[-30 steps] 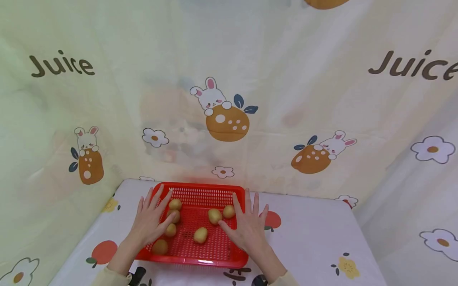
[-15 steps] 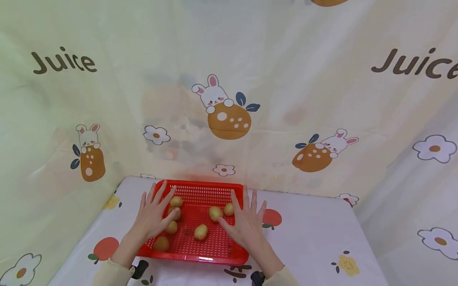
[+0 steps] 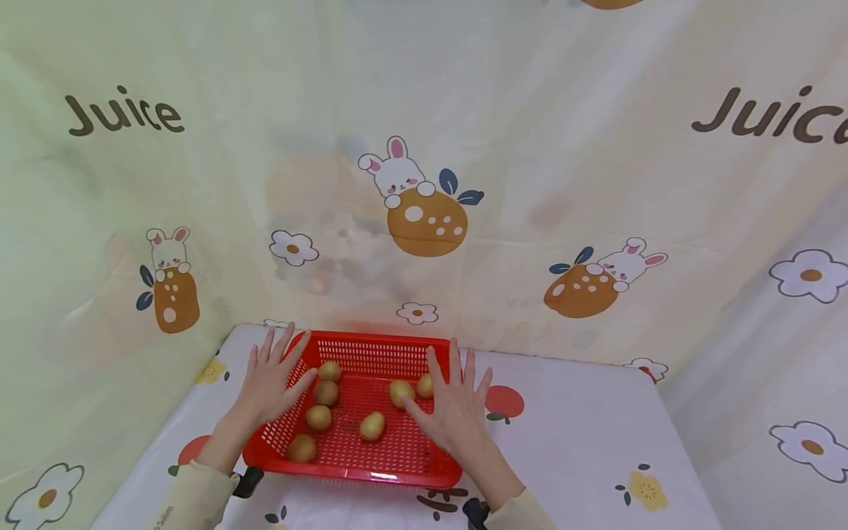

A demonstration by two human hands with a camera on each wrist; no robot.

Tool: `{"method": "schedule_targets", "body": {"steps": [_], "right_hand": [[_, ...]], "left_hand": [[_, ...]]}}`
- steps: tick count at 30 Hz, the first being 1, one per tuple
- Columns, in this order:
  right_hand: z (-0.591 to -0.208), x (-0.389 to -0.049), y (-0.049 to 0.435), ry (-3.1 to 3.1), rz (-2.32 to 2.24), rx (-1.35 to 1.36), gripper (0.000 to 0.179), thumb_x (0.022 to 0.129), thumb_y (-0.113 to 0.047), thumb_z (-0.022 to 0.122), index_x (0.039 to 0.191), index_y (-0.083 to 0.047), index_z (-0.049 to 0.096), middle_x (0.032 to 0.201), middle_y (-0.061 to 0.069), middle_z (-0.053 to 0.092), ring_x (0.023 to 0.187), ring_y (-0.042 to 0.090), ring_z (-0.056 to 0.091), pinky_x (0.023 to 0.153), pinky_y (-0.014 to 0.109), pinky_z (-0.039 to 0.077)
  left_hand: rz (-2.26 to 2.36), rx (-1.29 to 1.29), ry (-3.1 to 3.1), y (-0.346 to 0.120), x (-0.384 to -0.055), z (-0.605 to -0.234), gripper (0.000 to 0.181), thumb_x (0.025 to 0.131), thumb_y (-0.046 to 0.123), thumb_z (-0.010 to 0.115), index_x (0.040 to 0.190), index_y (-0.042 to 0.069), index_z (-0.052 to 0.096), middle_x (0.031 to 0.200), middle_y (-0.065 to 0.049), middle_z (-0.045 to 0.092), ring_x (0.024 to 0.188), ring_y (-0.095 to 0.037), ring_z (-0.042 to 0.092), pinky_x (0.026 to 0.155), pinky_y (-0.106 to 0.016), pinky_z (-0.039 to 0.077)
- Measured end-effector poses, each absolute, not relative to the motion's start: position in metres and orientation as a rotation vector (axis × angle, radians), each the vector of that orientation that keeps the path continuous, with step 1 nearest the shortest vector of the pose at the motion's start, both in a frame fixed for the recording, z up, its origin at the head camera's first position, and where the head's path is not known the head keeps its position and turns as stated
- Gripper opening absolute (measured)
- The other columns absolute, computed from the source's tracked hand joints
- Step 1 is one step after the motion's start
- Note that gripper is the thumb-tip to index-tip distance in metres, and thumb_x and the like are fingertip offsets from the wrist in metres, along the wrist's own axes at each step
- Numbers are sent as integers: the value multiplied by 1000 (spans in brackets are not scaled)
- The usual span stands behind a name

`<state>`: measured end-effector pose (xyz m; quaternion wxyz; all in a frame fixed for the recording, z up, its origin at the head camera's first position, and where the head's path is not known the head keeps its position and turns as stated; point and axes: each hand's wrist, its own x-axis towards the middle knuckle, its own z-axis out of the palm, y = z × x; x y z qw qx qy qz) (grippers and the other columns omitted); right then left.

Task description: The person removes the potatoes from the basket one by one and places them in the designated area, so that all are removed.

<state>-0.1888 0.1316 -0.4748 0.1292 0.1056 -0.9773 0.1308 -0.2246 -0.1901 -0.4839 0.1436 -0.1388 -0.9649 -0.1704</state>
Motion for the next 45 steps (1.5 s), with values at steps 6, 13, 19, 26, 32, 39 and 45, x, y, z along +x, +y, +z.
{"method": "schedule_targets", "body": {"steps": [6,13,19,26,32,39,45], "right_hand": [[-476,-188,132,-2861,391,304,90,84,-65,58,155,-15,35,163,21,11,144,51,9,102,78,11],[-477,-186,131,-2861,418,308,90,83,-63,63,154,-14,36,162,22,13,144,52,12,102,78,12],[-481,-185,128,-2891,398,302,91,84,-65,60,155,-15,33,162,22,14,144,51,12,104,76,14],[-485,-185,126,-2893,437,294,91,85,-63,60,155,-13,33,162,22,15,145,51,10,104,76,13],[-486,-184,124,-2913,481,291,90,85,-64,60,155,-13,34,162,22,15,145,51,11,104,76,12],[-488,-184,123,-2923,528,290,88,86,-62,60,154,-13,34,161,22,16,144,52,12,104,76,13],[-488,-185,123,-2933,558,291,88,86,-60,60,154,-11,34,161,23,18,144,52,13,105,75,15]], "left_hand": [[-491,-391,-2775,-197,-231,-490,70,94,44,57,155,15,35,162,-17,19,146,-49,8,109,-71,9],[-511,-396,-2774,-202,-232,-493,68,94,41,58,153,13,37,161,-20,22,144,-51,12,107,-72,13],[-537,-406,-2772,-212,-236,-499,68,94,40,59,152,11,38,160,-22,22,143,-53,13,105,-74,16],[-630,-442,-2742,-221,-240,-511,65,95,33,58,151,7,39,159,-24,23,141,-57,16,104,-73,20],[-763,-447,-2743,-227,-238,-522,64,94,26,57,151,3,37,158,-27,22,139,-59,17,106,-71,21],[-891,-404,-2784,-229,-239,-532,68,92,20,59,153,6,34,160,-25,18,138,-59,21,92,-77,32],[-1058,-503,-2642,-231,-247,-545,80,73,-9,57,150,-1,36,157,-31,19,136,-55,29,94,-67,40]]}}
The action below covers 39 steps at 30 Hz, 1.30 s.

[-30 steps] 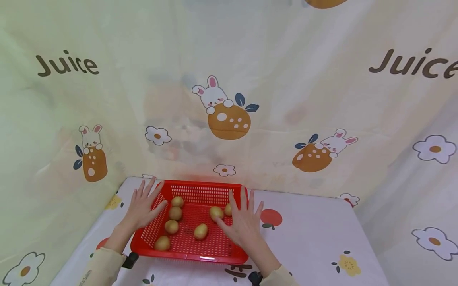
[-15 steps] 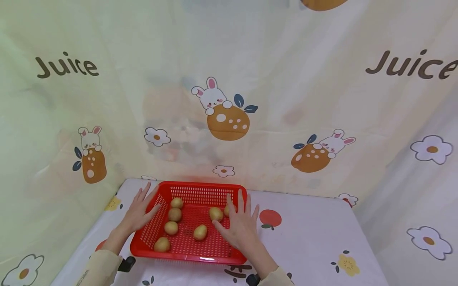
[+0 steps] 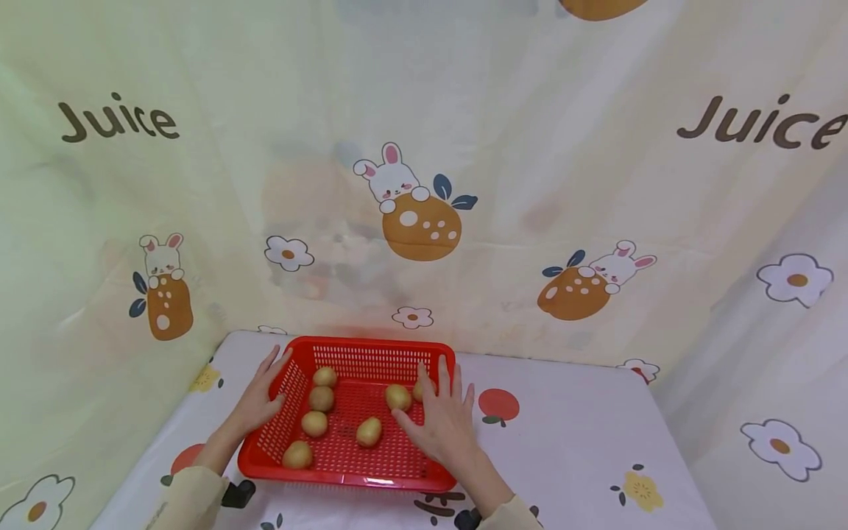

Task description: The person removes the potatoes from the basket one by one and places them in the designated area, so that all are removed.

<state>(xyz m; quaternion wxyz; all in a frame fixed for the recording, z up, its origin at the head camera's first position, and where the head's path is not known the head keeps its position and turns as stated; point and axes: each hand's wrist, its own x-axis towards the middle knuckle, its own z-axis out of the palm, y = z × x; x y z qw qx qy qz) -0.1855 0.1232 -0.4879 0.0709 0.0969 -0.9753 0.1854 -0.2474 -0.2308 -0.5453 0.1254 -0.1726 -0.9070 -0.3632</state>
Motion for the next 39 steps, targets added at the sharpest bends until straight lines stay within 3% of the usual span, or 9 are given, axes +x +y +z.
{"method": "schedule_targets", "body": {"steps": [4,14,22,27,34,35,37,39], "right_hand": [[-485,-186,126,-2939,590,289,86,87,-59,59,154,-10,34,160,23,19,144,51,14,106,73,16],[-468,-203,136,-2932,936,362,78,92,-49,59,151,-3,37,157,26,25,141,49,27,102,69,31],[-452,-232,141,-2911,1515,368,61,94,-32,61,143,2,47,143,23,48,128,42,48,99,56,44],[-452,-256,134,-2874,1880,178,49,94,-21,63,136,3,54,134,23,56,116,37,57,86,48,53],[-465,-280,119,-2701,2180,-203,41,93,-14,64,130,2,59,138,23,49,121,47,50,88,56,49],[-467,-282,117,-2691,2169,-250,39,93,-14,64,128,2,60,136,22,50,116,43,52,84,53,50],[-473,-284,114,-2669,2142,-320,37,92,-13,66,125,2,62,130,21,53,91,30,57,71,43,50],[-479,-285,111,-2667,2093,-353,35,91,-12,66,122,2,64,125,18,55,68,18,46,61,37,45]], "left_hand": [[-1145,-569,-2578,-229,-249,-551,84,68,-15,53,149,-3,36,156,-32,18,138,-54,26,94,-64,41],[-1173,-613,-2651,-227,-244,-547,82,70,-19,50,150,-3,35,157,-32,14,140,-53,23,95,-61,41],[-1174,-565,-2729,-228,-246,-547,81,74,-16,50,152,-1,33,160,-28,9,142,-51,21,95,-58,43],[-1167,-557,-2744,-232,-248,-542,78,73,-15,49,149,-8,33,159,-29,10,142,-50,21,99,-59,40],[-1162,-549,-2750,-234,-249,-538,77,72,-13,50,147,-13,31,158,-31,12,141,-52,21,100,-61,38],[-1158,-552,-2752,-234,-249,-538,78,72,-12,51,147,-13,31,158,-31,12,141,-51,21,100,-61,38],[-1155,-554,-2750,-233,-248,-540,78,71,-12,51,147,-13,31,158,-31,12,141,-51,21,99,-59,40],[-1167,-557,-2744,-232,-247,-541,79,70,-13,51,147,-13,31,158,-31,12,141,-50,21,97,-56,42]]}}
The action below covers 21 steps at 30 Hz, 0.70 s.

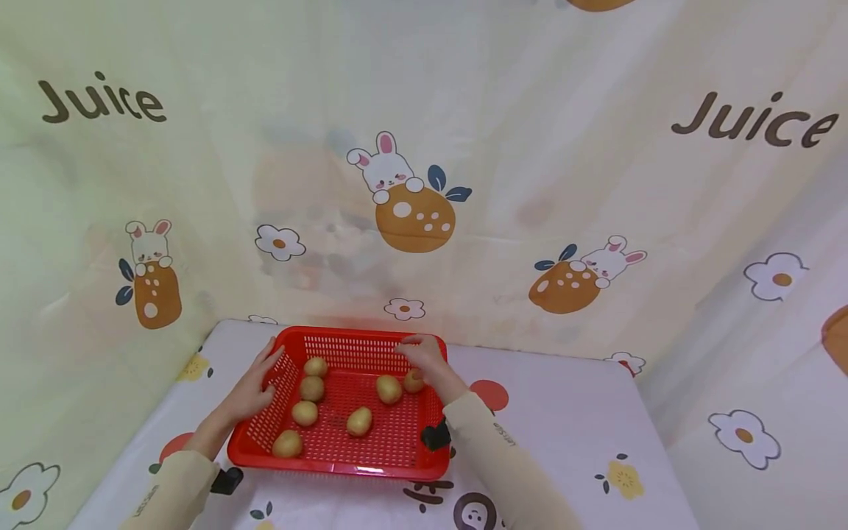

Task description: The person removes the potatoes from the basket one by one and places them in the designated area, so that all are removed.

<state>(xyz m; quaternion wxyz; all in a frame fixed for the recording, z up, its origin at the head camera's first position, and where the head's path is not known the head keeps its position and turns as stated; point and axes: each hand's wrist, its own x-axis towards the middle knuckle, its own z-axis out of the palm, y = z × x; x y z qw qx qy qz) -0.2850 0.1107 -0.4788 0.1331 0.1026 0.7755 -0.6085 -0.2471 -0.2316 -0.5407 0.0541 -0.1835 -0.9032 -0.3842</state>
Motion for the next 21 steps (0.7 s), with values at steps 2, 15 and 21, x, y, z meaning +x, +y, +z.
{"method": "schedule_targets", "body": {"steps": [2,15,21], "right_hand": [[-485,-286,107,2303,-1734,299,34,90,-12,66,121,2,65,121,16,57,62,12,37,59,35,43],[-509,-282,92,2746,-1404,157,31,84,-4,63,111,10,65,107,23,66,84,29,59,74,39,53],[-518,-283,95,2783,-1351,248,22,78,0,61,98,9,65,90,19,65,77,29,57,62,36,50]], "left_hand": [[-1170,-561,-2739,-232,-247,-541,80,70,-13,52,147,-14,31,158,-31,12,142,-50,21,96,-55,42],[-1190,-565,-2728,-231,-249,-545,81,69,-14,51,148,-12,31,159,-29,13,143,-47,20,97,-49,41],[-1192,-561,-2727,-231,-248,-542,80,70,-15,50,147,-13,31,159,-29,13,143,-48,20,100,-55,38]]}}
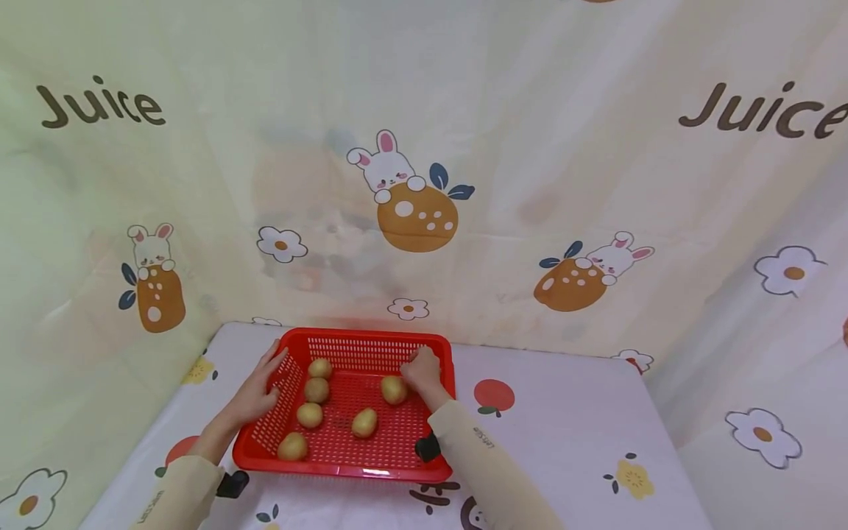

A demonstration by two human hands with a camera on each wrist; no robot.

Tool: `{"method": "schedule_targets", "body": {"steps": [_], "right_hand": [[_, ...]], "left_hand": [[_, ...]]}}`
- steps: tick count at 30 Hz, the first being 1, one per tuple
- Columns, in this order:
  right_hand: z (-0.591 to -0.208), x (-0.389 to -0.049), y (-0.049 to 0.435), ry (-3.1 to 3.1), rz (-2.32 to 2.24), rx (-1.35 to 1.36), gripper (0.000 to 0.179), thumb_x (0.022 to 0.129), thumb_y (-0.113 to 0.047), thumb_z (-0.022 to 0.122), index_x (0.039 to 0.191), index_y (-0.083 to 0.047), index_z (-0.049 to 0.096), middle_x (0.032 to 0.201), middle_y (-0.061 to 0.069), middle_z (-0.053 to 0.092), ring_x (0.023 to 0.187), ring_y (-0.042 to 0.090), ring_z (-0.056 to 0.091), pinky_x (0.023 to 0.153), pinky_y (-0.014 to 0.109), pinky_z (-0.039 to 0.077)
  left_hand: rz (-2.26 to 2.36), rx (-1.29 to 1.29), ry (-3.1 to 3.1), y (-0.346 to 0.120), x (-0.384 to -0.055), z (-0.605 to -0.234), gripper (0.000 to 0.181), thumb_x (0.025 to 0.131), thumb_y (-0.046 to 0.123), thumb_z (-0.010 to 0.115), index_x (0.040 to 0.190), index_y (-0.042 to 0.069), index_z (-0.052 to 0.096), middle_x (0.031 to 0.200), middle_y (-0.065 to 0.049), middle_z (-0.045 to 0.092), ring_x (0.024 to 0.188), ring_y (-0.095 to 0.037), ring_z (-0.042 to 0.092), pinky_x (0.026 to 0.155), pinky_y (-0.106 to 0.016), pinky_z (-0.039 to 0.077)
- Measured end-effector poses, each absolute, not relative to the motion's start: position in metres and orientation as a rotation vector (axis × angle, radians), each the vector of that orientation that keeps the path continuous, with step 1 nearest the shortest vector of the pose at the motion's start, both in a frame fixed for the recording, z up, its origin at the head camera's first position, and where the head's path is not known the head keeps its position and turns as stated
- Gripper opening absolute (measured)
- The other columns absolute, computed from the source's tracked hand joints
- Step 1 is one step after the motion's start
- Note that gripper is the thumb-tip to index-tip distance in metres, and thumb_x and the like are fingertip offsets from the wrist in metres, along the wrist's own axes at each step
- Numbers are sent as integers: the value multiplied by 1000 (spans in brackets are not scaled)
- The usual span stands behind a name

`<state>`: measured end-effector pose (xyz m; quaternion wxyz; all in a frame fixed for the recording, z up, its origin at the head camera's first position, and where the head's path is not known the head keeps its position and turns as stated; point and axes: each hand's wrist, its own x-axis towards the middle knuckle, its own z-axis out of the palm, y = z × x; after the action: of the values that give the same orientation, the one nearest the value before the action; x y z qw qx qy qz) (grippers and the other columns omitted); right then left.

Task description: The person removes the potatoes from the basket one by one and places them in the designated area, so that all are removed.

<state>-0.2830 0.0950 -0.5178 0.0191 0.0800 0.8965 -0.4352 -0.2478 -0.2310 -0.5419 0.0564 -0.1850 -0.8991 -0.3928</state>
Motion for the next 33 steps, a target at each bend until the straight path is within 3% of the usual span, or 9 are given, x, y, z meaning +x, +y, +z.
{"method": "schedule_targets", "body": {"steps": [5,10,16,23,30,33], "right_hand": [[-523,-286,96,2784,-1379,270,28,73,4,58,98,10,67,90,19,65,78,30,56,59,35,50],[-528,-287,98,2827,-1345,227,27,66,4,65,93,9,68,84,17,65,75,28,55,61,36,51],[-533,-285,98,2857,-1329,186,21,70,2,67,90,10,68,84,18,67,73,29,57,64,40,53],[-533,-282,98,2807,-1405,217,27,70,4,64,95,12,69,84,17,66,72,27,56,60,36,51],[-537,-280,97,2624,-1567,292,30,71,6,65,100,13,70,84,16,63,64,24,56,60,44,57],[-536,-281,97,2641,-1574,268,30,69,7,65,97,14,70,85,17,65,67,24,57,57,40,56]], "left_hand": [[-1202,-568,-2724,-231,-249,-540,78,71,-15,49,147,-14,30,159,-30,12,142,-50,19,102,-60,35],[-1212,-555,-2729,-232,-249,-540,77,72,-15,48,148,-13,30,159,-29,11,143,-49,19,102,-60,36],[-1191,-551,-2750,-232,-248,-542,79,72,-14,48,148,-12,29,159,-29,11,143,-49,19,100,-58,38],[-1230,-537,-2753,-231,-249,-543,78,73,-15,47,149,-11,29,161,-26,10,144,-47,18,105,-59,34],[-1224,-547,-2755,-231,-249,-543,77,73,-14,48,148,-12,29,161,-27,9,144,-48,18,105,-60,33],[-1226,-538,-2759,-232,-250,-544,78,73,-14,48,149,-12,29,161,-27,9,144,-48,18,105,-59,34]]}}
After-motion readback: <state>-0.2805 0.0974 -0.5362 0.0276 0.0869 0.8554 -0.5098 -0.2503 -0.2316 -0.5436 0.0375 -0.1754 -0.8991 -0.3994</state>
